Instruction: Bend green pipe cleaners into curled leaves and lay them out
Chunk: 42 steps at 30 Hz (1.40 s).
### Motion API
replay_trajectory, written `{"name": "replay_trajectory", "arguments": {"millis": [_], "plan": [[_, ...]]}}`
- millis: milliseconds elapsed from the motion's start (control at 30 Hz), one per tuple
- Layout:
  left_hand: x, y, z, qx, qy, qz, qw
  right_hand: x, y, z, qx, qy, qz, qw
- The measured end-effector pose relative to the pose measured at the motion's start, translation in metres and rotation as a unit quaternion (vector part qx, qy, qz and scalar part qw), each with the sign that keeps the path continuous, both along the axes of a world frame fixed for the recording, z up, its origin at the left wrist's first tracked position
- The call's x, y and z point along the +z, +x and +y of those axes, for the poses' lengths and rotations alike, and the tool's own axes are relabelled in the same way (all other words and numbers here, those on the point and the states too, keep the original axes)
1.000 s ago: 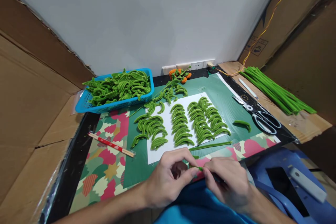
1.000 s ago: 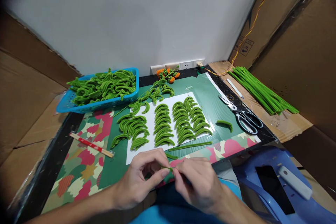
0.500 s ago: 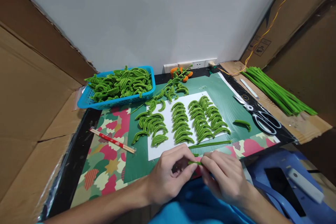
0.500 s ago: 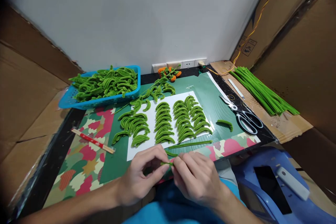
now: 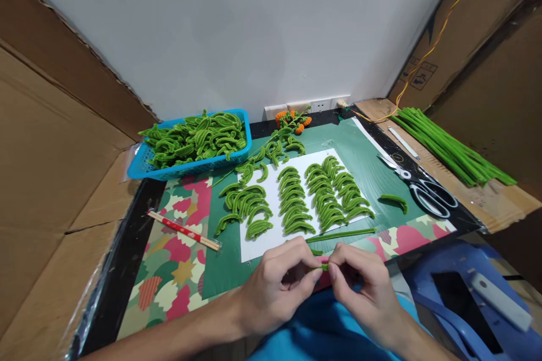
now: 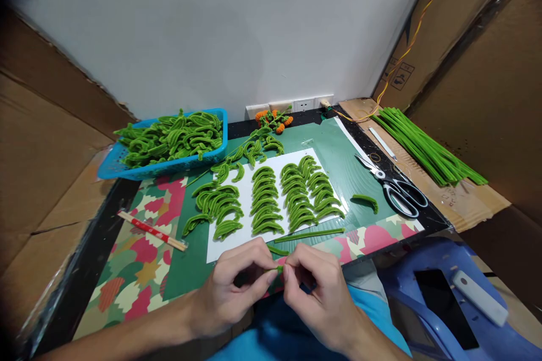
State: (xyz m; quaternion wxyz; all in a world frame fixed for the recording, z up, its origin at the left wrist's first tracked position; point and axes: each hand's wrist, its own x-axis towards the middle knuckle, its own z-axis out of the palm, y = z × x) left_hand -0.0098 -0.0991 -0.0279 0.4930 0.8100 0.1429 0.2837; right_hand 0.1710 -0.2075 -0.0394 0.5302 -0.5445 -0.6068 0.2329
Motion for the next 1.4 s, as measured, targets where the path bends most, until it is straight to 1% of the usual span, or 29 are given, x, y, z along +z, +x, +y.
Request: {"name": "replay_trajectory", "arguments": {"millis": [133, 233, 267, 333, 400, 467, 600, 667, 733, 900, 1100, 1233, 1400], "plan": [[0.001, 0.001, 0.001, 0.004, -0.077, 0.029, 0.997, -0.003, 0.003, 0.002, 0.010, 0.055, -0.057, 0.997], [0.001, 0.002, 0.001, 0.008, -0.130, 0.051, 0.990, -0.005, 0.004, 0.004, -0.014, 0.102, -0.151, 0.983], [0.001, 0.003, 0.001, 0.013, -0.130, 0.056, 0.990, -0.006, 0.004, 0.005, -0.028, 0.120, -0.189, 0.974], [0.000, 0.003, 0.000, 0.026, -0.103, 0.058, 0.993, -0.007, 0.002, 0.006, -0.048, 0.150, -0.251, 0.955], [0.001, 0.003, -0.001, 0.036, -0.075, 0.052, 0.995, -0.009, -0.001, 0.006, -0.056, 0.160, -0.277, 0.946], [0.002, 0.003, -0.002, 0.033, -0.084, 0.053, 0.994, -0.009, -0.003, 0.005, -0.062, 0.150, -0.261, 0.952], [0.004, 0.003, -0.001, 0.018, -0.174, 0.067, 0.982, -0.010, -0.006, 0.002, -0.043, 0.104, -0.185, 0.976], [0.004, 0.002, 0.000, 0.013, -0.205, 0.069, 0.976, -0.010, -0.007, 0.001, -0.037, 0.098, -0.164, 0.981], [0.003, 0.003, 0.000, 0.011, -0.210, 0.070, 0.975, -0.010, -0.008, 0.001, -0.043, 0.101, -0.155, 0.982], [0.002, 0.003, 0.001, 0.012, -0.184, 0.095, 0.978, -0.011, -0.008, 0.002, -0.060, 0.115, -0.156, 0.979], [0.005, 0.002, 0.000, 0.025, -0.041, 0.081, 0.996, -0.014, -0.009, 0.004, -0.072, 0.136, -0.187, 0.970], [0.004, 0.003, -0.001, 0.035, 0.008, 0.070, 0.997, -0.015, -0.011, 0.007, -0.079, 0.154, -0.206, 0.963], [0.001, 0.003, -0.003, 0.053, 0.056, 0.065, 0.995, -0.015, -0.012, 0.005, -0.096, 0.195, -0.256, 0.942]]}}
